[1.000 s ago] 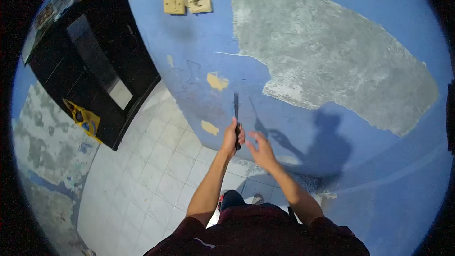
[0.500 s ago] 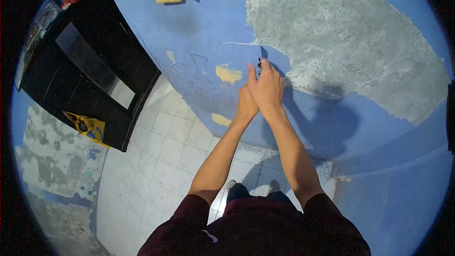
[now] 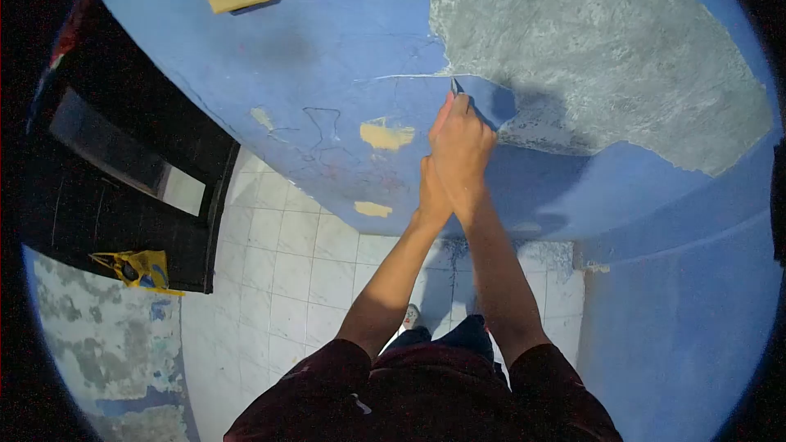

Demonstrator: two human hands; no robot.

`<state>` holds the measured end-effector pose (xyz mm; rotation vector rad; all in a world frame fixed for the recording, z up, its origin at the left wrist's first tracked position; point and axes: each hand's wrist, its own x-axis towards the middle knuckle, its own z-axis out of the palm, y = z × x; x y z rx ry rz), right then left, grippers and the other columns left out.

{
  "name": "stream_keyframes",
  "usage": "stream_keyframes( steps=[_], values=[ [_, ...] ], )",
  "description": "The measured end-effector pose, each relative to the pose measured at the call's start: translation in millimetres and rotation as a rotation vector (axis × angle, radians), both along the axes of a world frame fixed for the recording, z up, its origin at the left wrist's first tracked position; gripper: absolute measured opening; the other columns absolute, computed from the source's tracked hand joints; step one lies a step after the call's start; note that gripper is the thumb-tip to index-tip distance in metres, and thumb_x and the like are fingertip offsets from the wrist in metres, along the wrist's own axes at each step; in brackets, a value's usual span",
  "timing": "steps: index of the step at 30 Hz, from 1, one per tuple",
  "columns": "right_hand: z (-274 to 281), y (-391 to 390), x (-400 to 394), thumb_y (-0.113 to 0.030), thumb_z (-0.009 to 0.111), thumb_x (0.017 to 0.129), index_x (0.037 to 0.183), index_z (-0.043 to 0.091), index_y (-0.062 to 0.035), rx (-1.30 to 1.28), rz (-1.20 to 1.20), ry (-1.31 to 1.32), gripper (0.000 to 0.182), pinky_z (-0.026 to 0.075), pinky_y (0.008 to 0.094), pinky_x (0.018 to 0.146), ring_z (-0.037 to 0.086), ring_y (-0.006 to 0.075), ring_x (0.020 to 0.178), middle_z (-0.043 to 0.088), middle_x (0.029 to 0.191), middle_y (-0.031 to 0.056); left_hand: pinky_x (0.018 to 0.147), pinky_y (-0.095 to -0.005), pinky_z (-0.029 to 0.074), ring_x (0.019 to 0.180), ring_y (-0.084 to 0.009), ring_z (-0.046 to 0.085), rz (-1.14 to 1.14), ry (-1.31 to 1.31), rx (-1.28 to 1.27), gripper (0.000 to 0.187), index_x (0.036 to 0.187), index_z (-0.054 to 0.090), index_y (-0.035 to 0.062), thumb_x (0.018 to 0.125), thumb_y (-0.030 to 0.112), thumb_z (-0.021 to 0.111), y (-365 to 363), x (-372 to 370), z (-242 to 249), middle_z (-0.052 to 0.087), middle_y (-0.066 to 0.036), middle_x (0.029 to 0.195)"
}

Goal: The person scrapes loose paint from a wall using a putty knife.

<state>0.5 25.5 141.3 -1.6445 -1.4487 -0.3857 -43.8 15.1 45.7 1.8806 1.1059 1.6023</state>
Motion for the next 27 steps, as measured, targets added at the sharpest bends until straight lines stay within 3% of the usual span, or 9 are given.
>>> stream_keyframes(
  steps=[1, 5, 14, 16, 17, 20, 22, 26, 27],
  values=[
    [-3.8, 1.2, -0.8, -0.014, 0.054, 0.090, 0.074, 0.054, -0.0030, 0.077, 0.020, -0.006, 0.019, 0.048, 0.0406, 0.045, 0.063, 0.0328, 0.051, 0.060, 0.057, 0.0163, 0.061, -0.0456, 0.047, 0.072, -0.0408, 0.063, -0.062, -0.106, -0.086, 0.024, 0.085, 0.064, -0.0013, 0.076, 0.021, 0.066, 3.8, 0.4, -10.3, 0.065, -0.023, 0.077],
    [-20.3, 5.0, -8.7, -0.011, 0.055, 0.089, 0.073, 0.054, -0.0033, 0.130, 0.009, -0.023, 0.018, 0.047, 0.0402, 0.044, 0.061, 0.0323, 0.049, 0.058, 0.055, 0.0149, 0.062, -0.0456, 0.048, 0.072, -0.0409, 0.063, -0.062, -0.076, -0.146, 0.025, 0.085, 0.064, -0.0015, 0.076, 0.022, 0.066, 15.4, -3.4, -42.9, 0.065, -0.023, 0.078],
    [-98.4, -0.2, -23.3, -0.011, 0.052, 0.089, 0.074, 0.055, -0.0014, -0.074, 0.063, 0.043, 0.018, 0.049, 0.0412, 0.047, 0.063, 0.0346, 0.054, 0.061, 0.060, 0.0182, 0.063, -0.0457, 0.049, 0.074, -0.0411, 0.063, -0.013, -0.018, -0.248, 0.027, 0.085, 0.064, -0.0020, 0.078, 0.024, 0.065, -20.9, -23.9, -81.3, 0.065, -0.023, 0.078],
    [-98.7, -6.8, -22.8, -0.013, 0.051, 0.090, 0.074, 0.056, -0.0002, -0.326, 0.020, 0.069, 0.021, 0.051, 0.0438, 0.051, 0.065, 0.0360, 0.059, 0.063, 0.064, 0.0199, 0.063, -0.0457, 0.049, 0.074, -0.0411, 0.064, -0.009, -0.009, -0.246, 0.028, 0.085, 0.064, -0.0021, 0.078, 0.024, 0.065, -32.9, -26.3, -77.2, 0.065, -0.023, 0.078],
    [-99.7, -10.3, -23.1, -0.013, 0.051, 0.090, 0.074, 0.056, -0.0002, -0.319, 0.015, 0.068, 0.021, 0.051, 0.0438, 0.051, 0.065, 0.0360, 0.059, 0.063, 0.064, 0.0199, 0.063, -0.0457, 0.049, 0.074, -0.0411, 0.064, -0.014, -0.010, -0.240, 0.028, 0.085, 0.064, -0.0021, 0.078, 0.024, 0.065, -39.6, -29.3, -75.8, 0.065, -0.023, 0.078],
    [-112.1, -19.0, -6.6, -0.014, 0.049, 0.091, 0.075, 0.059, 0.0012, -0.353, 0.053, 0.063, 0.024, 0.050, 0.0468, 0.055, 0.065, 0.0379, 0.062, 0.063, 0.066, 0.0226, 0.067, -0.0478, 0.050, 0.077, -0.0439, 0.063, -0.025, 0.214, -0.385, 0.033, 0.085, 0.064, -0.0033, 0.085, 0.030, 0.059, -54.4, -28.7, -80.6, 0.066, -0.023, 0.079],
    [-137.7, -21.6, 18.0, -0.016, 0.052, 0.090, 0.077, 0.059, 0.0024, -0.209, 0.095, 0.269, 0.024, 0.049, 0.0477, 0.057, 0.064, 0.0336, 0.057, 0.061, 0.060, 0.0210, 0.066, -0.0496, 0.051, 0.075, -0.0459, 0.063, 0.178, 0.314, -0.433, 0.045, 0.084, 0.063, -0.0050, 0.091, 0.038, 0.051, -57.2, -26.7, -94.5, 0.065, -0.025, 0.076],
    [-154.7, -46.3, 70.8, -0.019, 0.057, 0.090, 0.077, 0.059, 0.0022, -0.223, 0.115, 0.552, 0.025, 0.048, 0.0460, 0.056, 0.063, 0.0234, 0.054, 0.059, 0.059, 0.0148, 0.070, -0.0513, 0.051, 0.079, -0.0464, 0.063, 0.088, 0.602, -0.485, 0.055, 0.082, 0.063, -0.0042, 0.095, 0.045, 0.043, -70.8, -16.9, -34.7, 0.064, -0.029, 0.077],
    [-149.6, -50.2, 78.8, -0.021, 0.058, 0.090, 0.075, 0.058, 0.0015, -0.218, 0.249, 0.822, 0.027, 0.048, 0.0430, 0.054, 0.061, 0.0193, 0.054, 0.058, 0.059, 0.0114, 0.067, -0.0507, 0.051, 0.076, -0.0455, 0.064, 0.068, 0.683, -0.415, 0.057, 0.082, 0.062, -0.0048, 0.095, 0.047, 0.042, -64.0, -13.7, -24.6, 0.064, -0.028, 0.075]
  ],
)
